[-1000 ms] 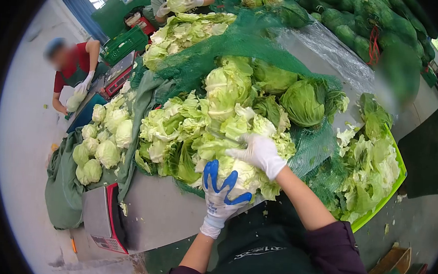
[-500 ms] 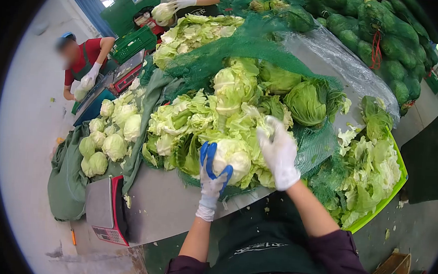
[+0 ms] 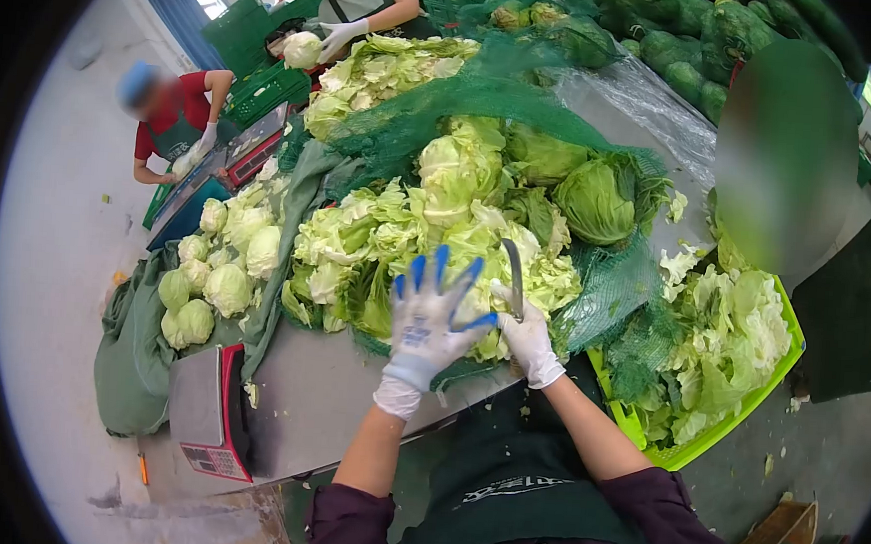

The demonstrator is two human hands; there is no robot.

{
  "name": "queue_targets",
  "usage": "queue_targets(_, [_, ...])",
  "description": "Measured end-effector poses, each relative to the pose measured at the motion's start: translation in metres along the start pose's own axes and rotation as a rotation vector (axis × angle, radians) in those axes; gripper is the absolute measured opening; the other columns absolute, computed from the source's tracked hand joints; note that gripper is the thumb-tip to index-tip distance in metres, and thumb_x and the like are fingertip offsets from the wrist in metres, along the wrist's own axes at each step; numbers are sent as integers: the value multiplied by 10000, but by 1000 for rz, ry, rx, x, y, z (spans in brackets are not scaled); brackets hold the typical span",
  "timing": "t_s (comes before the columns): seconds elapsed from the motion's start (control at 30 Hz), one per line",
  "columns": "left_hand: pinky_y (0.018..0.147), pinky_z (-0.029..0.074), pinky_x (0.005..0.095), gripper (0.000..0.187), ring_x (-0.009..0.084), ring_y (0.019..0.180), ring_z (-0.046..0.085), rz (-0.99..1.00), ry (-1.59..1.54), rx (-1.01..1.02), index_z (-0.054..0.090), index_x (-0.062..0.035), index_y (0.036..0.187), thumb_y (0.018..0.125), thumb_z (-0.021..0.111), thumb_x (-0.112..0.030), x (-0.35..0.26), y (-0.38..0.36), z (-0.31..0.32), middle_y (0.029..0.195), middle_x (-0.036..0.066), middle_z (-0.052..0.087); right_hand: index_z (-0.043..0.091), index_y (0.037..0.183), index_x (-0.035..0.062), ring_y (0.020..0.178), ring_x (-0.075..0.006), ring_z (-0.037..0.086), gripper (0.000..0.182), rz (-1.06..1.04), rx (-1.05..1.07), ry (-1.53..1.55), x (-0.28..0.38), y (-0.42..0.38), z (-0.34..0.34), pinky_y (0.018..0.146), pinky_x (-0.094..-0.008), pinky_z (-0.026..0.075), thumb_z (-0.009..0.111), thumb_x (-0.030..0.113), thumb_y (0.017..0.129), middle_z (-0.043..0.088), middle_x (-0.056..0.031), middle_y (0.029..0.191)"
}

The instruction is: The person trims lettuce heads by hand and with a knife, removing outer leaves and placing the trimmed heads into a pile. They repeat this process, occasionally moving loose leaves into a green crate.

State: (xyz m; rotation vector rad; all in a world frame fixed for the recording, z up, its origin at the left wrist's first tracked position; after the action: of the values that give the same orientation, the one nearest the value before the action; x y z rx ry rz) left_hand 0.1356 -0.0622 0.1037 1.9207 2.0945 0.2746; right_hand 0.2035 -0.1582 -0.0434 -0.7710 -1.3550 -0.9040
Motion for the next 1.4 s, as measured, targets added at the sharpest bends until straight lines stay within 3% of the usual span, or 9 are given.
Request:
queue_targets(0.17, [1020, 331, 520, 780, 390, 1227, 403, -46, -93, 112, 507, -271, 1330, 628, 755, -504, 12, 1, 16, 1338, 136, 463, 518, 1189, 103, 766, -405, 628, 391, 11, -172, -699, 6, 5, -10, 675, -474, 498, 610, 272, 848, 664, -188, 848])
queue_targets(0.4, [1033, 358, 457, 775, 366, 1224, 419, -69, -446, -190, 518, -120, 1312, 631, 811, -348, 63, -67, -3, 1314, 172, 448, 513, 1199, 109, 852, -380, 634, 436, 88, -166, -734, -10, 15, -18, 746, -448, 501, 644, 277, 818, 668, -183, 935])
queue_targets(0.57, [1096, 292, 393, 990, 315, 1317, 345, -182, -674, -47, 291, -13, 1423, 635, 832, -268, 108, -101, 14, 1433, 182, 333, 533, 1227, 123, 833, -362, 649, 504, 133, -50, -938, 20, 13, -8, 745, -441, 506, 640, 403, 821, 676, -184, 898])
queue_targets(0.7, [1126, 216, 442, 1040, 369, 1363, 241, -95, -483, -76, 267, -40, 1437, 620, 829, -354, 69, -102, 19, 1470, 188, 266, 520, 1238, 96, 822, -367, 646, 612, 103, 94, -899, 98, -1, 46, 740, -437, 506, 641, 503, 797, 674, -190, 881])
queue_targets(0.77, [1125, 199, 483, 1030, 407, 1371, 200, -70, -409, -134, 289, -79, 1437, 615, 822, -396, 53, -97, 26, 1471, 188, 263, 554, 1233, 93, 830, -389, 637, 648, -204, 115, -767, 102, 5, 73, 735, -433, 506, 649, 545, 778, 668, -206, 856])
queue_targets(0.9, [1109, 230, 498, 921, 401, 1362, 229, -91, -330, -133, 398, -120, 1391, 615, 826, -372, 39, -80, 19, 1445, 178, 321, 646, 967, 0, 816, -386, 636, 501, -57, 153, -751, 49, 41, 63, 728, -430, 509, 622, 473, 801, 658, -218, 826])
queue_targets(1.07, [1083, 300, 496, 880, 381, 1304, 335, -101, -454, -245, 444, -143, 1362, 591, 844, -283, 73, -89, 27, 1403, 158, 391, 632, 949, -9, 820, -395, 632, 394, 25, 84, -862, 5, 67, 27, 733, -446, 505, 630, 358, 806, 654, -233, 834])
queue_targets(1.2, [1054, 382, 404, 715, 277, 1270, 423, -510, -1847, -234, 309, -144, 1436, 825, 680, -188, 116, -96, 53, 1418, 105, 382, 579, 1084, -2, 849, -392, 632, 437, 55, -7, -759, 28, 50, 16, 754, -445, 502, 670, 314, 795, 657, -237, 871])
queue_targets(1.4, [971, 453, 427, 708, 257, 1258, 433, -705, -2367, -159, 191, -194, 1477, 909, 582, -355, 99, -83, 61, 1402, 62, 389, 447, 1339, 46, 1106, -295, 582, 727, -220, 164, -471, 112, -9, 53, 920, -353, 457, 765, 332, 752, 576, -200, 1227])
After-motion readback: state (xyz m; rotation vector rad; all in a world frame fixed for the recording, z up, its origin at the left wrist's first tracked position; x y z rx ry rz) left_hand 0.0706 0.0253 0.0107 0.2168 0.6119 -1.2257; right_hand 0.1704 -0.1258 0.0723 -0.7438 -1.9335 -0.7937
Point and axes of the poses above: each hand's wrist, its own y-axis towards the middle knuckle, its own z-axis out of the palm, x = y × z, the point moved 9 cm from there along y, towards the middle knuckle
